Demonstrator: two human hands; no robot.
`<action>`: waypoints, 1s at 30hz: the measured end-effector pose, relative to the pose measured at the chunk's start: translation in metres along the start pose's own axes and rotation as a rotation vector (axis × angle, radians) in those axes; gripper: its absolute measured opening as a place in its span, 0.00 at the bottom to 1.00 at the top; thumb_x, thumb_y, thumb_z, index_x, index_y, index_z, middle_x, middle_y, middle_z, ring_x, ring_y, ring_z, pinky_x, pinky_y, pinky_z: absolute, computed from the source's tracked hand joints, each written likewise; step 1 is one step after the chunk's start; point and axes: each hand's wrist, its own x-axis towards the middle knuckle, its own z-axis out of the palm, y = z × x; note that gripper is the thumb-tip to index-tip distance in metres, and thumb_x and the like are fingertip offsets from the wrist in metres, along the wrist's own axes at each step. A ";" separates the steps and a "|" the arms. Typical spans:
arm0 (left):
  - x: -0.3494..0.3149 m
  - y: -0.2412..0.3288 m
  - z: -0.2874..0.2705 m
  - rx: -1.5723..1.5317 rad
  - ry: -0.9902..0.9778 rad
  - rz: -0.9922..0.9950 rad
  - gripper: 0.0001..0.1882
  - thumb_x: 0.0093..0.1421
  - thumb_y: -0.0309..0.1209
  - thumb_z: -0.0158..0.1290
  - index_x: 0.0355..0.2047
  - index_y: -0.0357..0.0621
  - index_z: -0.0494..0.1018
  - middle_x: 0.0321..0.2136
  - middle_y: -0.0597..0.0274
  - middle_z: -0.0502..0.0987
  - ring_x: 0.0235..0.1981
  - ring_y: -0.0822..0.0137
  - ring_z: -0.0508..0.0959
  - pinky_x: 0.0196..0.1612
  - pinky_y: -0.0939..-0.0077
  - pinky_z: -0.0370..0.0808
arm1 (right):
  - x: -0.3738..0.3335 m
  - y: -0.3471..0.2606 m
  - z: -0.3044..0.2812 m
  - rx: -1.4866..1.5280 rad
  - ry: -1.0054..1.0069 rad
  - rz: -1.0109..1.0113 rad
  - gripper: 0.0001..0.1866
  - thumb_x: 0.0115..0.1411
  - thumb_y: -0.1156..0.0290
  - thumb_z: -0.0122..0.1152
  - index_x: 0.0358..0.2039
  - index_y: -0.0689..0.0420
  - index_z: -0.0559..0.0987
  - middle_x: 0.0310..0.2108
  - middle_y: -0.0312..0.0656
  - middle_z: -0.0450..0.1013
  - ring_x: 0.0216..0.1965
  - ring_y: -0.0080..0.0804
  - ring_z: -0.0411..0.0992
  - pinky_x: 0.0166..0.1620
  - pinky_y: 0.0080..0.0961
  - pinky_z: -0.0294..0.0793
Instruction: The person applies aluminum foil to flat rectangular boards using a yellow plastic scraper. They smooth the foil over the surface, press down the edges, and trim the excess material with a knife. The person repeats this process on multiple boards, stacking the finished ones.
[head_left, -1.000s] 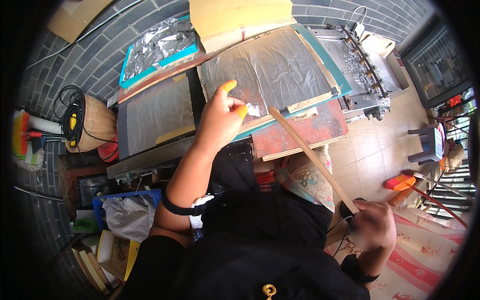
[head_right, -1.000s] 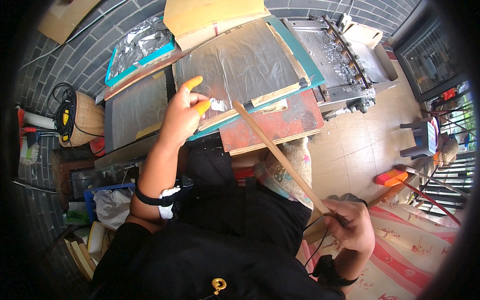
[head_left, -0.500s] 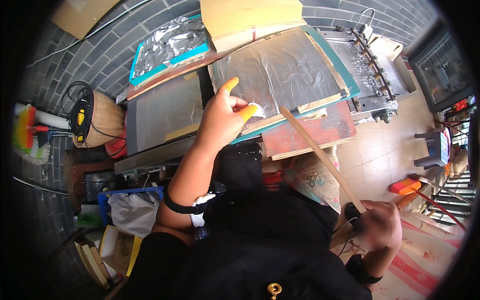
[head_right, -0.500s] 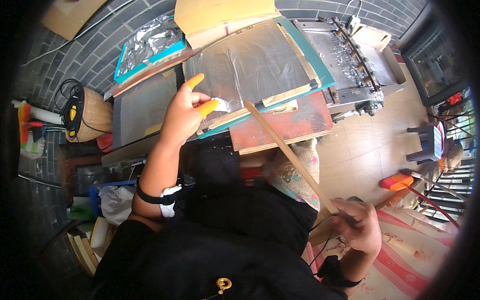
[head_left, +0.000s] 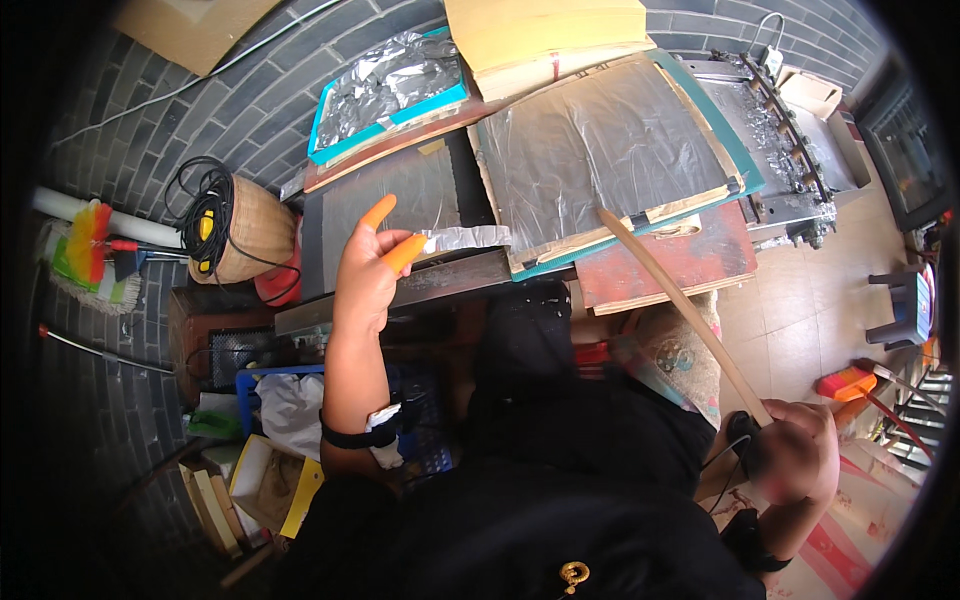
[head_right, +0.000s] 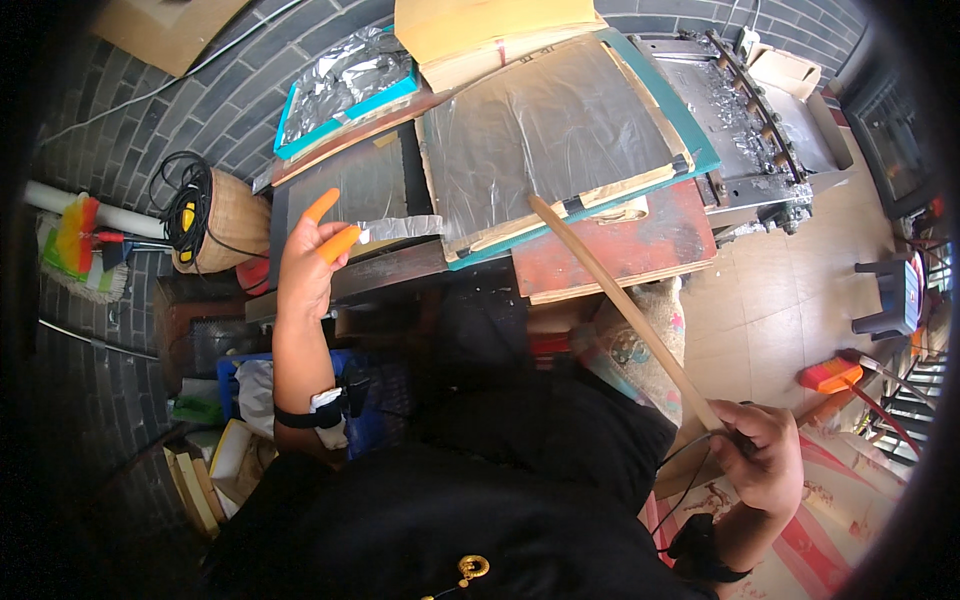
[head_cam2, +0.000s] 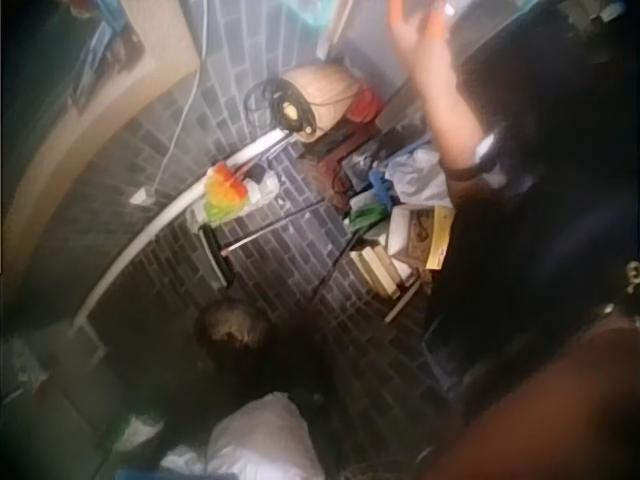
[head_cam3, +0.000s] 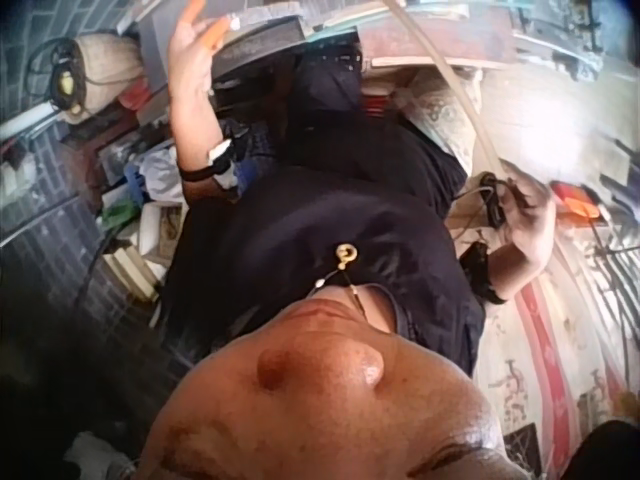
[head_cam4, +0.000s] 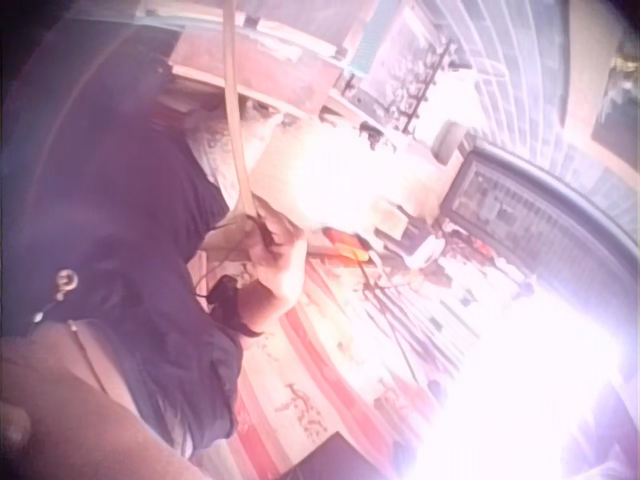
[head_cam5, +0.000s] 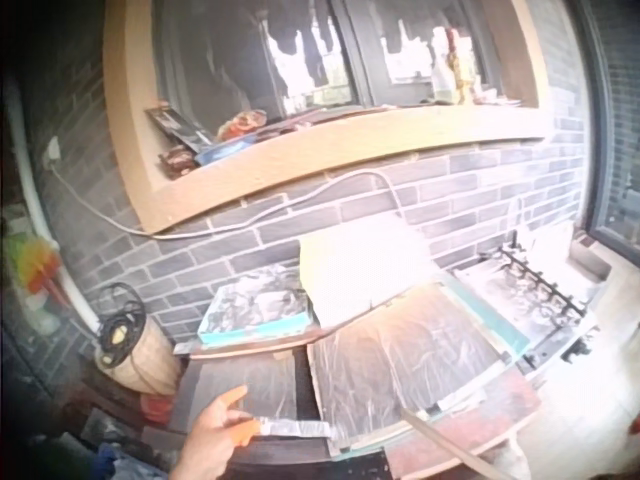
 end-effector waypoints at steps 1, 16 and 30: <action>0.000 -0.004 -0.006 -0.007 0.008 -0.009 0.32 0.58 0.22 0.56 0.62 0.39 0.59 0.33 0.61 0.75 0.23 0.80 0.68 0.25 0.88 0.61 | 0.002 -0.001 0.001 0.003 0.000 -0.010 0.18 0.41 0.84 0.59 0.37 0.69 0.78 0.16 0.42 0.61 0.16 0.28 0.60 0.23 0.24 0.58; 0.031 -0.016 0.002 0.064 0.014 -0.005 0.36 0.55 0.25 0.60 0.62 0.34 0.57 0.33 0.59 0.77 0.26 0.76 0.70 0.29 0.81 0.68 | 0.041 -0.021 0.006 0.039 -0.127 -0.077 0.20 0.41 0.83 0.60 0.39 0.67 0.79 0.18 0.47 0.69 0.18 0.35 0.69 0.25 0.24 0.66; 0.030 -0.063 -0.044 0.339 0.184 0.024 0.37 0.55 0.25 0.60 0.62 0.31 0.55 0.31 0.57 0.80 0.29 0.73 0.76 0.36 0.79 0.73 | 0.068 -0.035 0.012 0.061 -0.264 -0.063 0.21 0.41 0.85 0.60 0.40 0.65 0.79 0.20 0.49 0.72 0.20 0.39 0.73 0.27 0.26 0.69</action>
